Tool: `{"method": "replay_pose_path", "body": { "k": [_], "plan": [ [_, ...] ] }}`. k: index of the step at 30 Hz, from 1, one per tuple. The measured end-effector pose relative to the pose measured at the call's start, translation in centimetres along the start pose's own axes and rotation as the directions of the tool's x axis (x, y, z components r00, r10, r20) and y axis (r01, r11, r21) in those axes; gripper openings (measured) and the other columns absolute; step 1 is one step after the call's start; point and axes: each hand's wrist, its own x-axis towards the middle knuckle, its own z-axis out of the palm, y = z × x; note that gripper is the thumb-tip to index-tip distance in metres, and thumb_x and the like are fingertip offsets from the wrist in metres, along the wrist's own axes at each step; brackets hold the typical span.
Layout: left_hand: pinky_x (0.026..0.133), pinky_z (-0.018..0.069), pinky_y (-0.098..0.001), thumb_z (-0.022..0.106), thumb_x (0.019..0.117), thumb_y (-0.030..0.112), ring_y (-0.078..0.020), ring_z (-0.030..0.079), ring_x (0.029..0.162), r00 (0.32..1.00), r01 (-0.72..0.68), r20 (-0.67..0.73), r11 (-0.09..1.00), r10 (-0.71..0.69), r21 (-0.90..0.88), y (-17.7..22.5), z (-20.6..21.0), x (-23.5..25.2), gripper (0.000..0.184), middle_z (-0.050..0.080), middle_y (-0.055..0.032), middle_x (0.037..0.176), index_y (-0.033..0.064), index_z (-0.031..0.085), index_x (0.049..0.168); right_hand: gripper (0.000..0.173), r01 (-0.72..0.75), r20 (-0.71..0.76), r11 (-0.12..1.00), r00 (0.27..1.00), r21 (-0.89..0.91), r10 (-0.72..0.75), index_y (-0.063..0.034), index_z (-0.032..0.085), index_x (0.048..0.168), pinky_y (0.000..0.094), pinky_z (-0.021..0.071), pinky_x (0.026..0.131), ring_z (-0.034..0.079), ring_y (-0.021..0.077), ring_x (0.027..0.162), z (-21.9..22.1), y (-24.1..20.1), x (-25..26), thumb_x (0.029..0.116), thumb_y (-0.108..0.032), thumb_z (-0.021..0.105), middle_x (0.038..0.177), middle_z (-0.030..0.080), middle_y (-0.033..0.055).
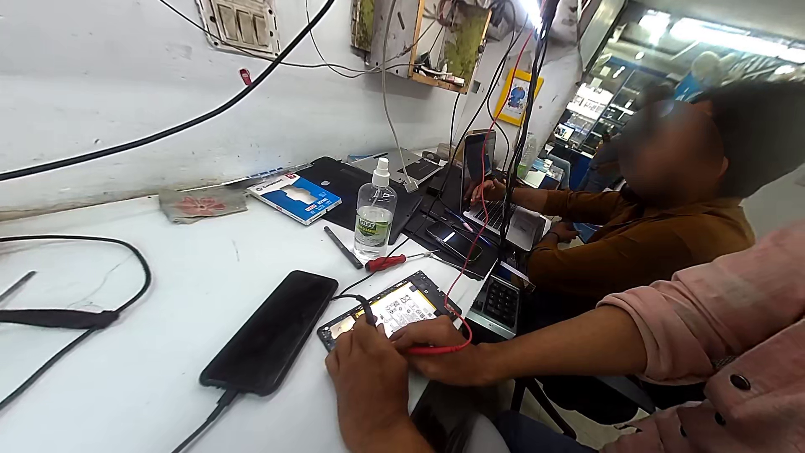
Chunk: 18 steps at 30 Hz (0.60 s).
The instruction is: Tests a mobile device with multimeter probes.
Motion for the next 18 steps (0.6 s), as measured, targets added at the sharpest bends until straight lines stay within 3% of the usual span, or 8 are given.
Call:
{"method": "replay_pose_path", "body": {
  "k": [18],
  "plan": [
    [0.084, 0.0496, -0.0589, 0.052, 0.1018, 0.007, -0.0445, 0.068, 0.095, 1.000, -0.005, 0.000, 1.000, 0.005, -0.006, -0.12, 0.06, 0.02, 0.023, 0.069, -0.0259, 0.096, -0.0085, 0.066, 0.112, 0.012, -0.005, -0.011, 1.000, 1.000, 0.005, 0.005, 0.0080, 0.073, 0.101, 0.0276, 0.0587, 0.088, 0.073, 0.0156, 0.096, 0.13, -0.03, -0.07, 0.0931, 0.003, 0.066, 0.103, 0.075, 0.0176]
  ]
}}
